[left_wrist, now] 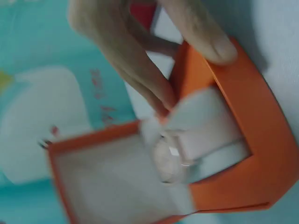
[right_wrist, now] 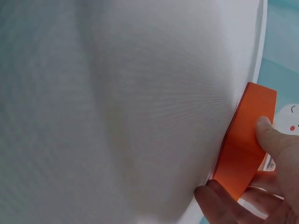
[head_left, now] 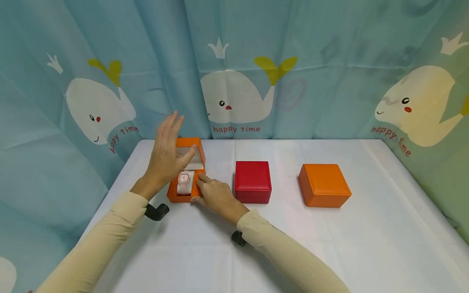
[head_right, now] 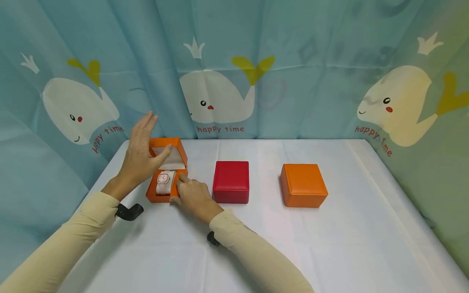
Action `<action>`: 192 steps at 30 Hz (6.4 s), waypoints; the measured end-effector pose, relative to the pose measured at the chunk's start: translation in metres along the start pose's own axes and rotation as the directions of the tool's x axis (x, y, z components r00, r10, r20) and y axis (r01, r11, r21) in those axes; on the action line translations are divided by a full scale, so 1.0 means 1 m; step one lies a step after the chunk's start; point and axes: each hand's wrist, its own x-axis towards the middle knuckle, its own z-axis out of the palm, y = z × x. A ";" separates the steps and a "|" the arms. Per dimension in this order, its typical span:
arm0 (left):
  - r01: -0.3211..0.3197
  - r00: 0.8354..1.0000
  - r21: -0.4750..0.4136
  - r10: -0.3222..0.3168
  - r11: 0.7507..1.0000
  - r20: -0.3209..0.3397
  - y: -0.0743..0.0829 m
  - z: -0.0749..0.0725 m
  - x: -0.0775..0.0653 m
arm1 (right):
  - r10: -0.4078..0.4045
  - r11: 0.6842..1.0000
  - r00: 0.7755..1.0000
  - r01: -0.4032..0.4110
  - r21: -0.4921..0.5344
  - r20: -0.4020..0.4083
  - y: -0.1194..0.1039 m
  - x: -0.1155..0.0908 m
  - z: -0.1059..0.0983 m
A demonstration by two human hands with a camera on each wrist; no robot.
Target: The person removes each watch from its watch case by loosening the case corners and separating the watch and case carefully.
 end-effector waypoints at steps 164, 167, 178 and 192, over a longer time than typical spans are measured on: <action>0.244 0.936 -0.138 -0.196 0.960 0.293 -0.031 0.007 -0.080 | 0.012 0.998 0.988 -0.001 -0.070 0.154 -0.001 -0.011 0.002; 0.223 0.949 -0.140 -0.183 0.965 0.256 -0.031 0.008 -0.079 | -0.006 0.998 0.991 0.015 -0.068 0.133 0.001 -0.013 0.004; 0.144 0.978 -0.150 -0.117 0.978 0.173 -0.026 0.009 -0.083 | -0.065 0.996 0.988 0.056 0.069 0.138 0.006 -0.021 -0.001; 0.162 0.973 -0.148 -0.132 0.976 0.190 -0.021 0.004 -0.086 | -0.090 0.987 0.987 0.070 0.145 0.137 0.012 -0.021 -0.002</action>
